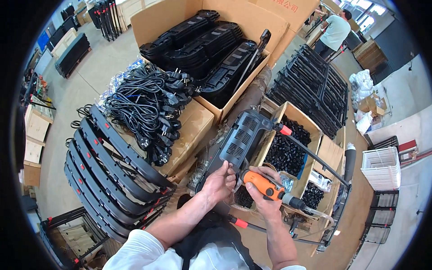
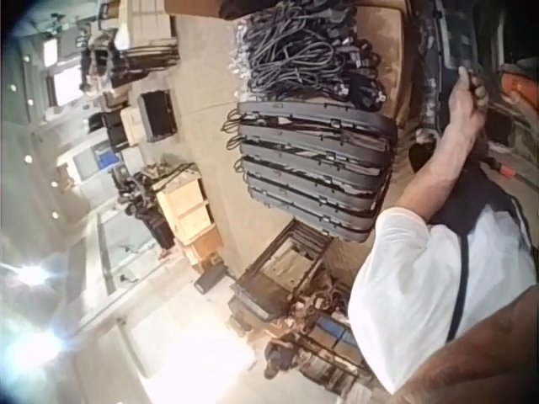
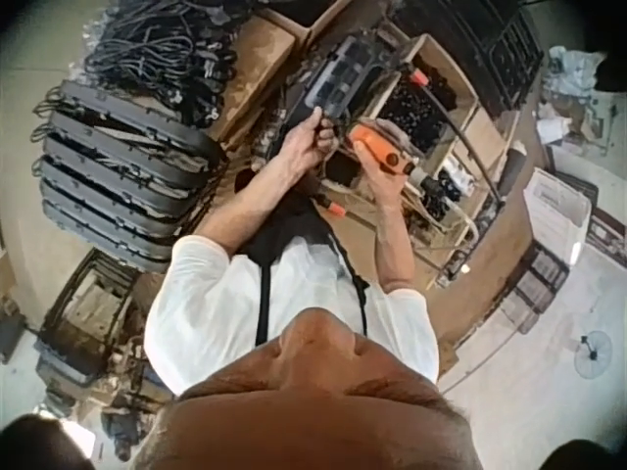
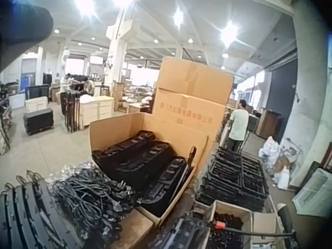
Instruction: Assembling plastic housings and electronic wire components using an electric screwdriver and wire cutters on a factory floor.
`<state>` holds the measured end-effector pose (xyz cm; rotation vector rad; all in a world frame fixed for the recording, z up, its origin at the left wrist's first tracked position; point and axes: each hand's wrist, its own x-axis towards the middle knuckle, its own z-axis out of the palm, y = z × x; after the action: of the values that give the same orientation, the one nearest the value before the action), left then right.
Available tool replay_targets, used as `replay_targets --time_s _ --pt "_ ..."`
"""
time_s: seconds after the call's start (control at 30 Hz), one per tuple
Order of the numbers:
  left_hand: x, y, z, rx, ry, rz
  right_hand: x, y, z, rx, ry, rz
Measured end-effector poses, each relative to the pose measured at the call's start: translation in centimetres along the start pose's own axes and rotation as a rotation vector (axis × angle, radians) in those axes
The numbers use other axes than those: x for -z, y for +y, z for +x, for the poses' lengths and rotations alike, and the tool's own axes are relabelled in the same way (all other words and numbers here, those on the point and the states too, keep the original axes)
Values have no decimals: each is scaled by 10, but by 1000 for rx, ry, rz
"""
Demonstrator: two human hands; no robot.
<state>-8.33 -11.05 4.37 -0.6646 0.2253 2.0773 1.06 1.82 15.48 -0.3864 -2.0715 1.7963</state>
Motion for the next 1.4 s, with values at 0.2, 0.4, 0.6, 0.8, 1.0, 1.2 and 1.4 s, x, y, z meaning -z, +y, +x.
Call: replay_targets --time_s 0.2,0.4,0.6,0.8,1.0,1.2,1.4 --pt "-4 14 15 8 9 -54 -13 3 29 -76 -24 -28" --pt "-4 18 27 -34 76 -68 -34 -2 58 -191 -10 -52" --pt "10 9 31 -113 174 95 -50 17 82 -183 -79 -155" --pt "15 7 36 -158 177 159 -64 30 95 -145 -127 -218" --pt "14 9 33 -173 110 144 -73 24 109 -181 -240 -358" --pt "32 7 35 -207 -109 308 -75 15 123 -183 -351 -425" --pt "36 6 33 -145 -131 387 -72 22 123 -140 -352 -365"
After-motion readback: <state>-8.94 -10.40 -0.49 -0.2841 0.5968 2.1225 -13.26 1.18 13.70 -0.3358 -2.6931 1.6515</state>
